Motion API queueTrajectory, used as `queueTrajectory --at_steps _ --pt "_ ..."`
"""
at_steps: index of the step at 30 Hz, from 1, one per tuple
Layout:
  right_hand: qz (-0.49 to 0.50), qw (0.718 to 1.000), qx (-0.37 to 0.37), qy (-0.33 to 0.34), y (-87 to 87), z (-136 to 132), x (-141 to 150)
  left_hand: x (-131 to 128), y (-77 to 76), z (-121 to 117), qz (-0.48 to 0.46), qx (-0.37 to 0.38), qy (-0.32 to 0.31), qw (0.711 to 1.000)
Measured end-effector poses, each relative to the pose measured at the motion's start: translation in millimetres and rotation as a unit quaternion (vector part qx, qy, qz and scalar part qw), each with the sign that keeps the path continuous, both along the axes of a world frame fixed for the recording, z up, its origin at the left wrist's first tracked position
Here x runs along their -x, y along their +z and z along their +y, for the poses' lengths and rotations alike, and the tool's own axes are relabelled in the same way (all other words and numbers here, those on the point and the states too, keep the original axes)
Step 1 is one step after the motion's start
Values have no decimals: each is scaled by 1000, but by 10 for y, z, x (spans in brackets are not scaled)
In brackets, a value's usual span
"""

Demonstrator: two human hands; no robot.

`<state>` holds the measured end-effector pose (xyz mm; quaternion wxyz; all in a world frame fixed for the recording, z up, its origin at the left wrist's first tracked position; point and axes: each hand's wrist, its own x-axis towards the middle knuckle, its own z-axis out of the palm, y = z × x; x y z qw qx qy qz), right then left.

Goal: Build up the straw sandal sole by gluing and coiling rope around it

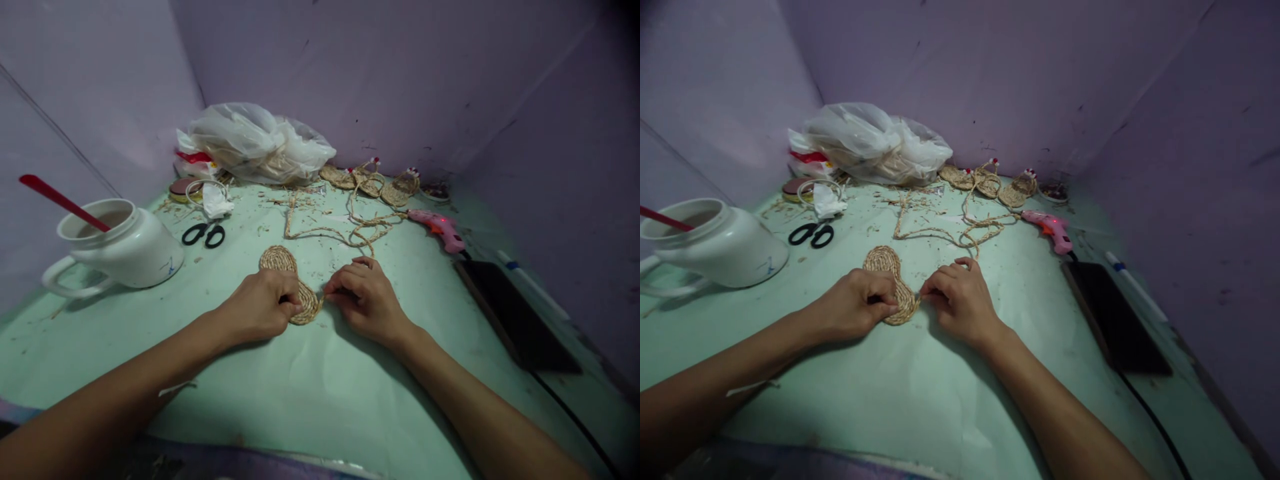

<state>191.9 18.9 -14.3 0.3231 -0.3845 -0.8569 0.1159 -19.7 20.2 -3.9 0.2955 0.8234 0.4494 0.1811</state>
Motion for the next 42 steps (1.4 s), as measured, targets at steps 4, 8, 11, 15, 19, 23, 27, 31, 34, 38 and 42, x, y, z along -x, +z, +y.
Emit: queueTrajectory --at_steps 4,8,11,15,19,23,27,31,34,38,42 --pt "12 1000 22 4 20 4 -27 2 8 -7 3 -1 -2 1000" --pt "24 999 46 -5 11 46 15 2 18 -9 9 -6 -7 1000" --pt "22 996 80 -32 -22 75 68 1 29 -6 10 -5 -7 1000" --pt "24 996 78 -45 -64 112 91 0 30 -2 9 -7 -13 1000" --pt "6 1000 16 -8 -60 172 60 9 12 -1 -5 -25 -27 999" --pt "-34 999 -17 24 2 98 19 23 37 7 -34 -61 -68 995" --pt "-37 999 -23 26 37 -179 10 21 124 14 -31 -60 -126 990" --pt "-23 1000 7 -1 41 -385 20 -17 152 -14 0 -50 -73 996" --pt "-63 997 26 -22 78 -401 -13 -53 110 -54 -1 -48 -36 998" --pt "-135 990 27 2 140 -357 -90 -68 53 -76 -12 -51 -49 997" --pt "-146 988 34 22 154 -341 -100 -49 37 -61 -19 -59 -67 996"
